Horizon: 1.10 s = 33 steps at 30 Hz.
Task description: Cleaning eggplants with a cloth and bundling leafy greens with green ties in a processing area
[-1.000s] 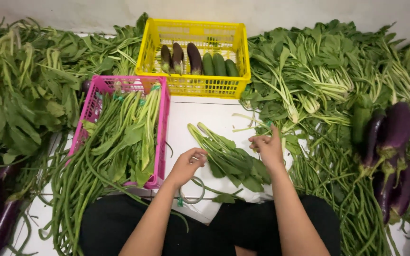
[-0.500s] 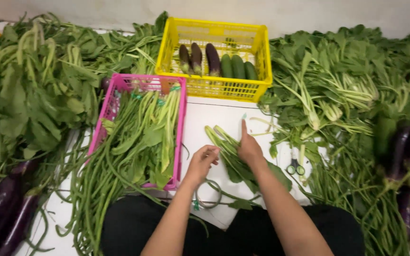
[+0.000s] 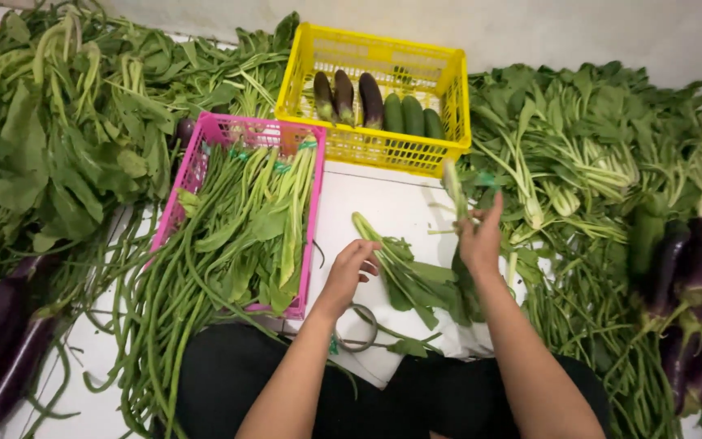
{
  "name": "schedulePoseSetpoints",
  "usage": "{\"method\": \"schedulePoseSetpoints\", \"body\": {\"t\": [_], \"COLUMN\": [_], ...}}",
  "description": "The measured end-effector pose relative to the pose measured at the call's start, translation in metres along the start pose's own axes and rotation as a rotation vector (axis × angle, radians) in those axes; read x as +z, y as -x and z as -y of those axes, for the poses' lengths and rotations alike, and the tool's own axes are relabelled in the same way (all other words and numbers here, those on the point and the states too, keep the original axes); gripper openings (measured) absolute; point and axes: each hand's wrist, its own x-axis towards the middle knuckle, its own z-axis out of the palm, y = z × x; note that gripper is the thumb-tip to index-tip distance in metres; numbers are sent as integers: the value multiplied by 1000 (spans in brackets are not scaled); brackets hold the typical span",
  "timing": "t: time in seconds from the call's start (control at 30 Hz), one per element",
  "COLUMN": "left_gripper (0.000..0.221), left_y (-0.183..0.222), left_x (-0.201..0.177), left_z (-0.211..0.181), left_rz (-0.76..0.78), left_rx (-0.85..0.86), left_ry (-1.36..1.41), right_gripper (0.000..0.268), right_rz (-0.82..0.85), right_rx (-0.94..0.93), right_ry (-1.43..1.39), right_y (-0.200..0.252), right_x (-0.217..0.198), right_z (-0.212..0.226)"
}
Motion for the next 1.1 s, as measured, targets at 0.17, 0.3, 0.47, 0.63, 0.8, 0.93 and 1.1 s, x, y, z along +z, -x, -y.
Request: {"method": "schedulePoseSetpoints", "body": {"t": [0.17, 0.3, 0.47, 0.63, 0.8, 0.93, 1.1], "left_gripper": [62, 74, 89, 76, 47, 45, 44], "left_y": [-6, -1, 2, -2, 0, 0, 3], "left_x": [-3, -2, -1, 1, -2, -1, 1], "left_z": [2, -2, 0, 2, -7, -9, -11], "left_rz": [126, 209, 301, 311, 158, 130, 108], "left_rx": [31, 35, 28, 49, -32, -66, -109], "left_ry": [253, 429, 551, 582, 500, 511, 506], "right_gripper": [83, 91, 91, 96, 53, 95, 94], "right_rz": [22, 112, 309, 553, 381, 288, 302], "right_rx": [-147, -224, -144, -58, 39, 100, -48], "right_ry": [-32, 35, 125, 179, 266, 152, 175], "right_y": [38, 80, 128, 159, 146, 108, 91], "right_x": [-37, -43, -17, 19, 2, 0, 13], "right_z": [80, 135, 160, 144, 145, 132, 127]}}
